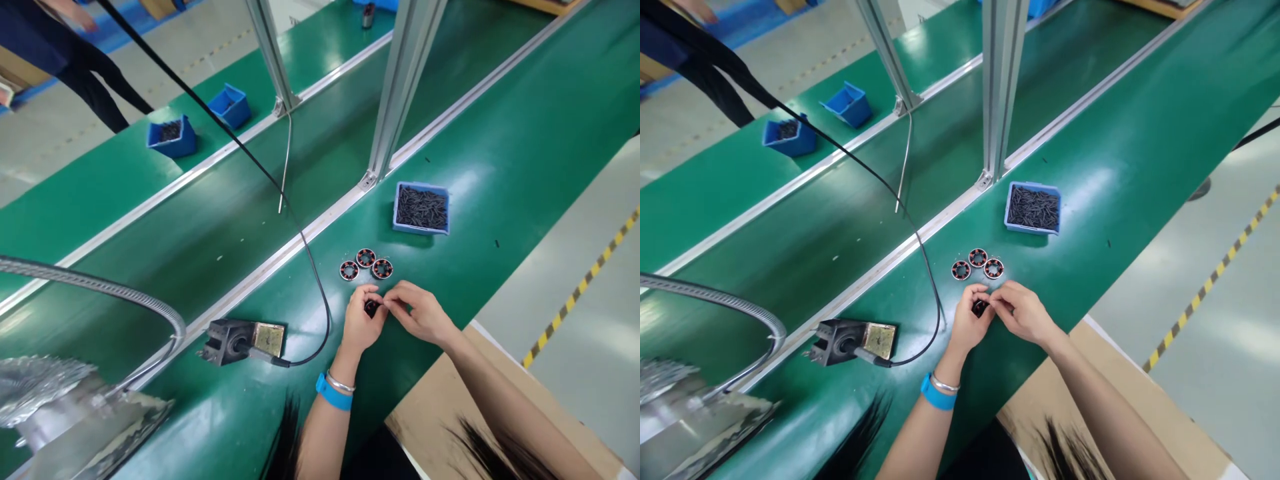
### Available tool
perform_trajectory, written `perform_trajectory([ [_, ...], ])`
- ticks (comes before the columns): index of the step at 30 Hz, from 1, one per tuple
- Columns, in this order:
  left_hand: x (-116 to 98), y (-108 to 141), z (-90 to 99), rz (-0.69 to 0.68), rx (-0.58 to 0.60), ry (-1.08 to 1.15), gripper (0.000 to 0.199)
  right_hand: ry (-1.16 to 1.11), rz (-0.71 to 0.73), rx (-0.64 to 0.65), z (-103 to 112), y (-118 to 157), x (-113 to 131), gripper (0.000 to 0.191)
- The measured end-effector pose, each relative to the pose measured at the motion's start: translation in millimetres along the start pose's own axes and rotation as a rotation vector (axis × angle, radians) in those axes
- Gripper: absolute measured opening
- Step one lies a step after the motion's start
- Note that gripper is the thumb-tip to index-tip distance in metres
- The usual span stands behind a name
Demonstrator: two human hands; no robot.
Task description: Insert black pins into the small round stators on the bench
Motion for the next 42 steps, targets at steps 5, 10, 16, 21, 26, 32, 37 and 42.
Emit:
perform_trajectory([
  [5, 1.1, -0.8, 3.2, 0.015, -0.023, 0.035, 0.025, -0.128, -0.033, -0.231, 18.8, 0.3, -10.9, 0.014],
  [10, -8.7, -2.0, 8.9, -0.044, -0.060, -0.044, 0.001, -0.250, -0.169, -0.179, 7.1, 3.5, -35.8, 0.024],
  [16, -13.8, -1.9, 11.3, -0.059, -0.063, -0.061, 0.003, -0.196, -0.124, -0.159, 10.8, -1.2, -24.5, 0.025],
  [21, -14.4, -1.1, 10.1, -0.063, -0.067, -0.064, 0.004, -0.041, -0.052, -0.074, 10.0, -5.4, -15.4, 0.024],
  [26, -5.2, -0.4, 7.4, -0.019, -0.068, 0.055, 0.019, 0.105, -0.003, 0.034, -6.5, -3.4, -18.3, 0.029],
  [32, -6.2, 6.5, 19.0, -0.173, -0.118, 0.032, 0.052, 0.043, 0.010, 0.057, 8.9, -15.2, -5.8, 0.032],
  [37, 10.0, 15.3, 30.1, -0.087, -0.253, 0.142, 0.004, 0.439, 0.077, -0.317, 91.0, -75.7, -8.0, 0.024],
  [42, 8.7, 16.7, 28.8, -0.123, -0.259, 0.046, 0.003, 0.734, -0.029, -0.164, 107.2, -131.1, -53.4, 0.028],
])
Point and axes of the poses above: each hand's wrist, its own y-axis away from the middle knuckle, its own z-axis out of the back of the hand, x = y × z, the point moved 7 cm from there along -y, towards the middle knuckle, and after that the axes turned 12 degrees about -y, right-handed, at the moved point
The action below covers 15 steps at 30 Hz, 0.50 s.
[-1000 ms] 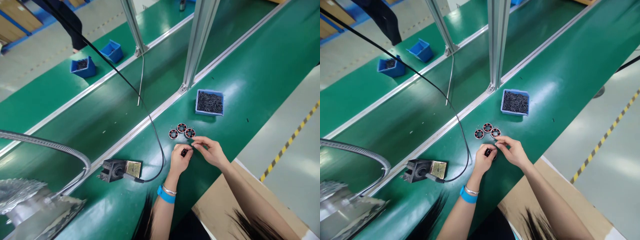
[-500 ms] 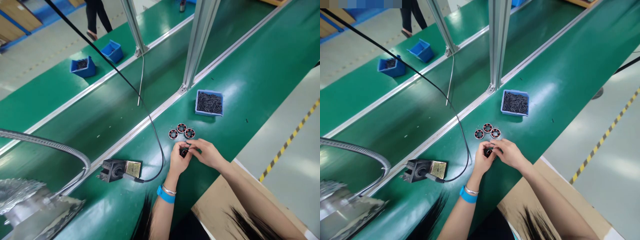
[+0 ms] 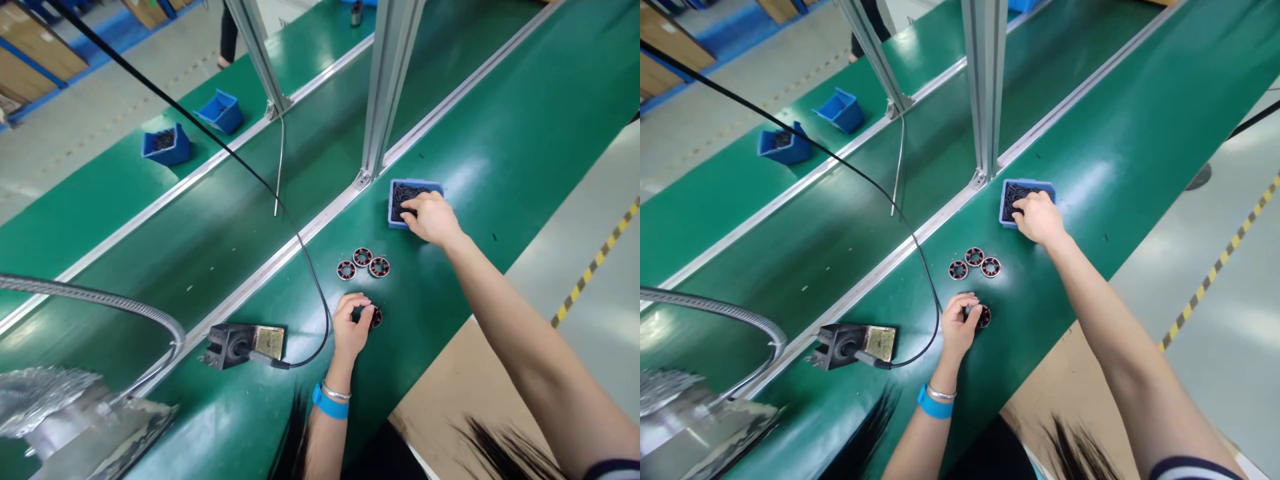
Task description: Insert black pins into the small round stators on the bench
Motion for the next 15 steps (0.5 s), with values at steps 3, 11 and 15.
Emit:
perform_trajectory([
  [3, -8.1, -1.6, 0.2, -0.080, -0.002, -0.077, 0.003, 0.031, -0.073, 0.082, -10.7, -7.4, -7.5, 0.029],
  [11, 1.2, 2.0, -2.1, 0.013, 0.014, -0.051, 0.009, 0.072, -0.153, 0.107, -3.6, -7.9, -10.4, 0.027],
  [15, 8.5, 9.3, -1.0, 0.085, -0.021, 0.053, 0.019, 0.024, -0.153, 0.125, -5.8, -10.0, -14.4, 0.023],
])
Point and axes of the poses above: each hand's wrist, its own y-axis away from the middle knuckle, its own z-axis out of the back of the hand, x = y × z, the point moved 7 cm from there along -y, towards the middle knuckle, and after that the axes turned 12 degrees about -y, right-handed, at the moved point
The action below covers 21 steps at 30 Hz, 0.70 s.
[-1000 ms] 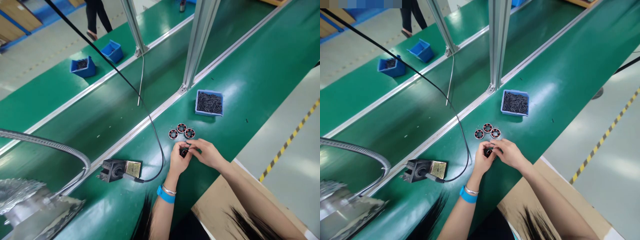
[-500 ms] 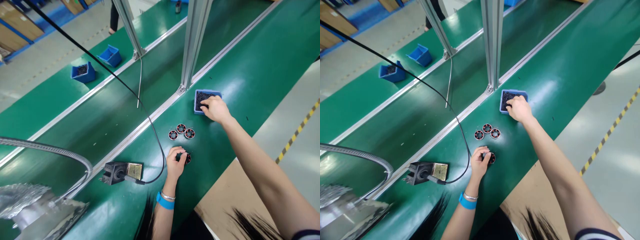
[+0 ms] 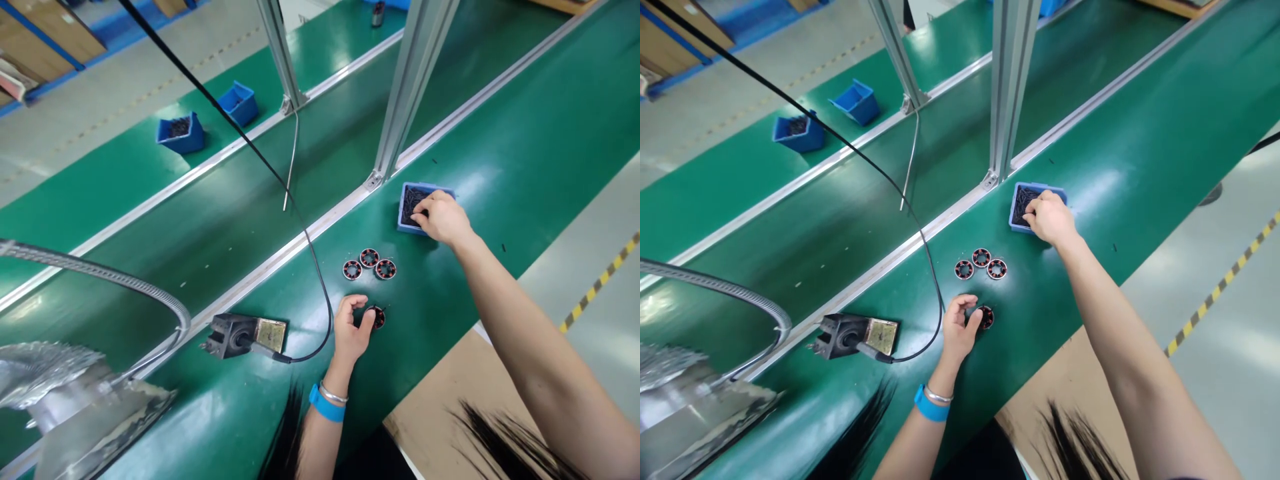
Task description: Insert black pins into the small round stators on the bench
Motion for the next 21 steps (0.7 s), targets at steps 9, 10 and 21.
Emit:
perform_trajectory([
  [9, 8.7, 1.4, 1.7, 0.090, -0.062, 0.058, 0.017, -0.340, 0.082, -0.193, 31.2, 45.2, 50.8, 0.007],
  [10, 9.6, 1.3, 1.1, 0.095, -0.061, 0.068, 0.016, -0.435, 0.162, -0.106, 24.8, 59.6, 69.3, 0.007],
  [21, 13.2, 2.6, -3.2, 0.049, -0.048, 0.082, 0.014, -0.578, 0.507, 0.368, -46.5, 134.3, 134.2, 0.019],
])
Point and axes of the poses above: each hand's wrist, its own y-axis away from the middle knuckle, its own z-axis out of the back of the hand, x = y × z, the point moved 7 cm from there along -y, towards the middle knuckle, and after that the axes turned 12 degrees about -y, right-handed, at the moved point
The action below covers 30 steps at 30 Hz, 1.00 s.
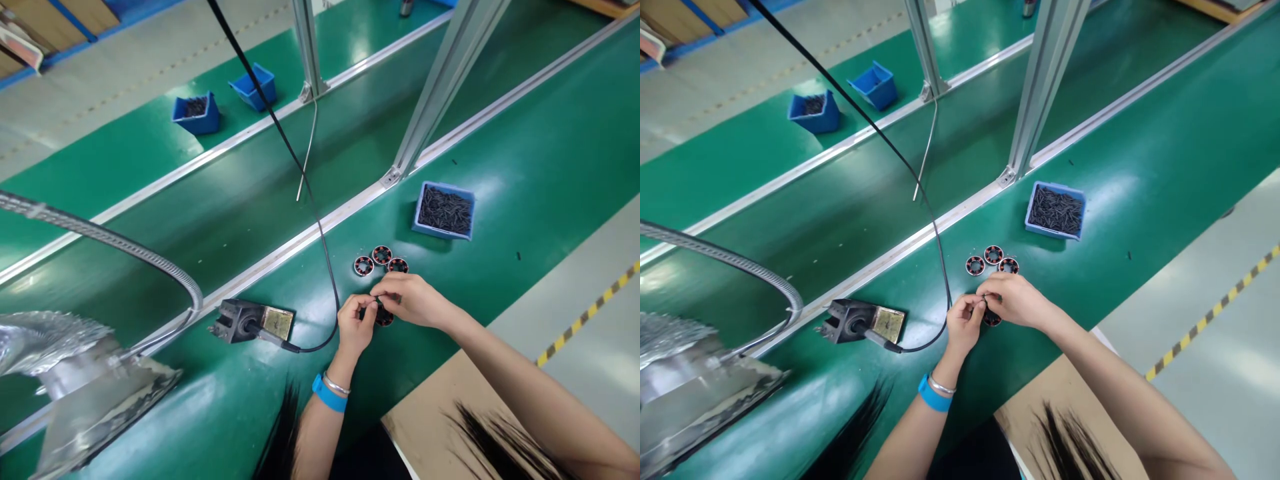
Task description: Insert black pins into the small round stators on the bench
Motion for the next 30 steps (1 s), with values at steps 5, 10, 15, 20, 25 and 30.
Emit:
perform_trajectory([
  [5, -0.2, -0.7, 0.6, 0.011, -0.013, -0.005, 0.013, 0.011, -0.002, -0.005, 3.8, -0.7, 3.2, 0.023],
  [10, -3.1, -1.8, 1.6, 0.013, -0.002, 0.018, 0.015, 0.048, -0.086, 0.052, -6.7, -5.7, -3.7, 0.028],
  [15, 0.1, 5.9, 5.0, -0.005, 0.030, 0.051, 0.031, 0.187, -0.226, 0.233, -21.6, -19.2, -7.0, 0.031],
  [20, 13.1, 10.3, 7.3, 0.011, 0.041, -0.025, 0.050, 0.333, -0.241, 0.368, -35.3, -29.8, 0.9, 0.027],
  [25, 13.3, 8.4, 6.8, 0.004, 0.049, 0.002, 0.049, 0.379, -0.217, 0.399, -44.0, -23.7, 4.6, 0.042],
  [30, 9.3, 21.1, 6.9, 0.031, 0.110, -0.182, 0.053, 0.036, -0.225, -0.126, 14.2, 4.7, -18.9, 0.036],
])
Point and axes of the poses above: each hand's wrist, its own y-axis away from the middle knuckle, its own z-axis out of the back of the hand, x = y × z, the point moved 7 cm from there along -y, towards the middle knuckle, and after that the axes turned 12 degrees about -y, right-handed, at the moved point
